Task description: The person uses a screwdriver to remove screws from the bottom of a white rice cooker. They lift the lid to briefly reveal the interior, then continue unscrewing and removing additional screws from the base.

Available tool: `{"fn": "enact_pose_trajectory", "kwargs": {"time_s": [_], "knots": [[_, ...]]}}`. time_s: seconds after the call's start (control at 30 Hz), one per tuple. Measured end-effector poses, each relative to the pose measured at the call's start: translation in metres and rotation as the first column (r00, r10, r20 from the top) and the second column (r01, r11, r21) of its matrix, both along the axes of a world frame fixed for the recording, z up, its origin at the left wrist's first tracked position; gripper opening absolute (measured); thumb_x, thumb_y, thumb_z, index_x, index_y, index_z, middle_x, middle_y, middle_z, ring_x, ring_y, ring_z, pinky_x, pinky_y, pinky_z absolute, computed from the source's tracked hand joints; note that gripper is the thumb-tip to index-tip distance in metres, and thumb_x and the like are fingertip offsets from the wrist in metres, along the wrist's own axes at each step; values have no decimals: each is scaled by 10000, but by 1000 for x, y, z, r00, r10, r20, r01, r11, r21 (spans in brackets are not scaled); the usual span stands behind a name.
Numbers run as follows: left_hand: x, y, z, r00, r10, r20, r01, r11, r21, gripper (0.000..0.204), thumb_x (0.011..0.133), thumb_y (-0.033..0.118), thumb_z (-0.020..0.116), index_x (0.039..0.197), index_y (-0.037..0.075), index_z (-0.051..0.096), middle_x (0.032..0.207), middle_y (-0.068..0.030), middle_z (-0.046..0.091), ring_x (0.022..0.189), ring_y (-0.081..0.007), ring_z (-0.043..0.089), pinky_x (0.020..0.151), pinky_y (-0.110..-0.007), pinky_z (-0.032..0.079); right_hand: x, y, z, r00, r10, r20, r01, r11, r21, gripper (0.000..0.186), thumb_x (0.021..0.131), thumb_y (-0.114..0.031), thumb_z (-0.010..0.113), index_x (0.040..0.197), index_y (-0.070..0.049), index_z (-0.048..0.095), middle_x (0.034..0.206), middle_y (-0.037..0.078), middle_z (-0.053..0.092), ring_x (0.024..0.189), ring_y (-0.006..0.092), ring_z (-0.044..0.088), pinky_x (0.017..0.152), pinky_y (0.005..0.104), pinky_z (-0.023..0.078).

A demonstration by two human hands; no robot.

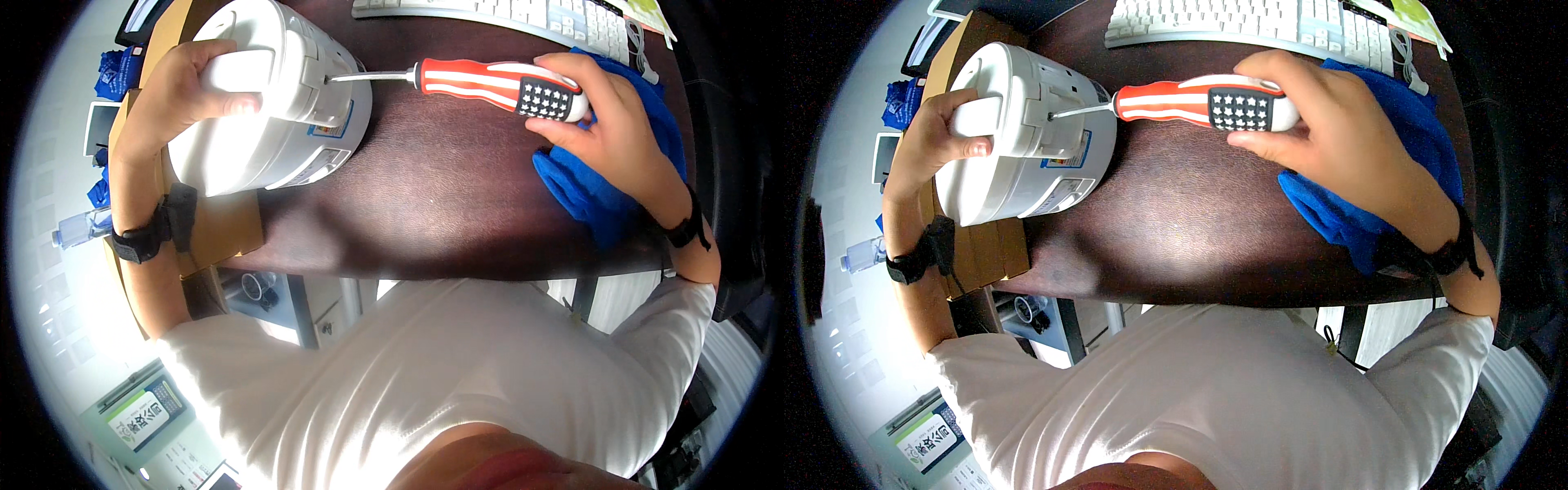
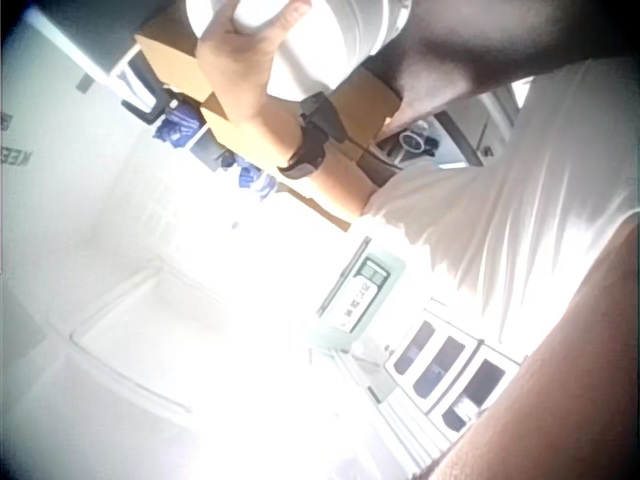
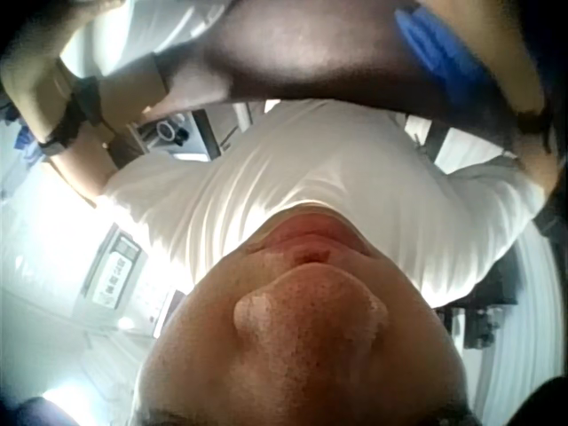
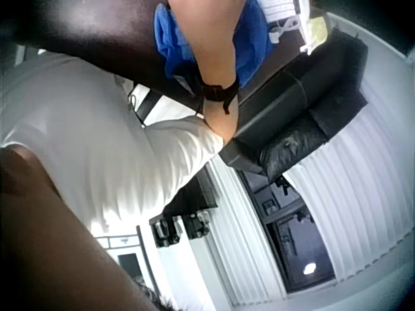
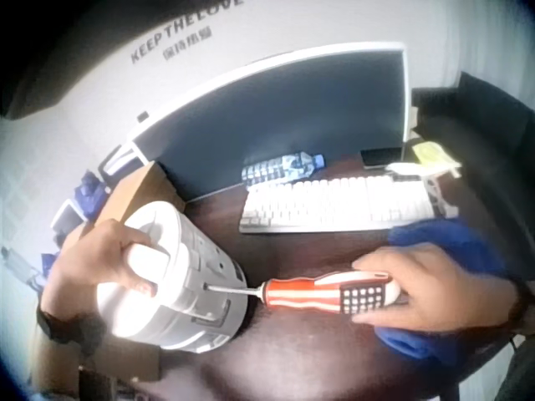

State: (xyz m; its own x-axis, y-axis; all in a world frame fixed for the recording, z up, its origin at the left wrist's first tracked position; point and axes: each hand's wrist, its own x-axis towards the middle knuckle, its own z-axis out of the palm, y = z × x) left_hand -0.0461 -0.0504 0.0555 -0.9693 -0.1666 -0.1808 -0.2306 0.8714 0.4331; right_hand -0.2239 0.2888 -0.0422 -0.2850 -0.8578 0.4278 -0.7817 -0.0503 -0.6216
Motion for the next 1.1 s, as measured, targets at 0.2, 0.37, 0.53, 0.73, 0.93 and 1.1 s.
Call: {"fn": "enact_pose_trajectory", "kwargs": {"time_s": [0.2, 0.37, 0.53, 0.73, 0.93, 1.1], "knots": [[1, 1, 1, 999, 12, 31, -11, 1000, -10, 706, 514, 524, 832, 923, -19, 643, 783, -102, 640, 714, -183, 618, 658, -291, 485, 4, -3, -4, 964, 77, 256, -124, 977, 173, 283, 867, -261, 620, 950, -11, 515, 725, 142, 584, 630, 205, 598, 561, 307, 458], [-2, -4, 2, 992, 7, 124, -4, 1000, -30, 679, 574, 415, 843, 1024, -43, 623, 860, -115, 645, 768, -199, 626, 720, -287, 491, 12, -2, -13, 303, -135, 943, -417, 871, 259, 435, 932, -432, 479, 711, -58, 492, 469, -7, 363, 370, 77, 352, 359, 254, 287], [1, -6, 3, 990, 18, 143, -15, 1000, -27, 674, 591, 421, 832, 1036, -38, 619, 886, -116, 643, 810, -197, 620, 750, -296, 482, 5, -8, 8, 103, -211, 972, -506, 830, 234, 510, 931, -483, 416, 674, -52, 504, 425, -35, 319, 322, 62, 331, 349, 227, 311], [10, 21, 8, 995, -80, -55, 68, 978, -197, 744, 598, 450, 816, 1141, 17, 549, 1011, -128, 581, 959, -239, 566, 836, -327, 445, 6, -9, -2, 310, -105, 945, -394, 890, 228, 492, 943, -455, 407, 736, -32, 549, 455, 13, 439, 346, 67, 415, 370, 213, 376], [13, 100, -41, 941, -168, -294, -117, 653, -748, 900, 602, 522, 762, 1286, 45, 423, 1248, -210, 447, 1163, -412, 398, 977, -524, 284, 9, -9, 0, 389, -197, 900, -278, 906, 319, 404, 926, -416, 475, 845, -31, 566, 511, 28, 488, 375, 70, 436, 392, 202, 378], [8, 110, -55, 936, -59, -346, -278, 475, -835, 773, 674, 417, 744, 1289, 47, 455, 1246, -203, 470, 1170, -374, 425, 963, -513, 334, 21, -8, 9, 444, -195, 875, -208, 927, 313, 441, 918, -433, 483, 699, -52, 525, 523, -10, 428, 393, 65, 390, 375, 207, 328]]}}
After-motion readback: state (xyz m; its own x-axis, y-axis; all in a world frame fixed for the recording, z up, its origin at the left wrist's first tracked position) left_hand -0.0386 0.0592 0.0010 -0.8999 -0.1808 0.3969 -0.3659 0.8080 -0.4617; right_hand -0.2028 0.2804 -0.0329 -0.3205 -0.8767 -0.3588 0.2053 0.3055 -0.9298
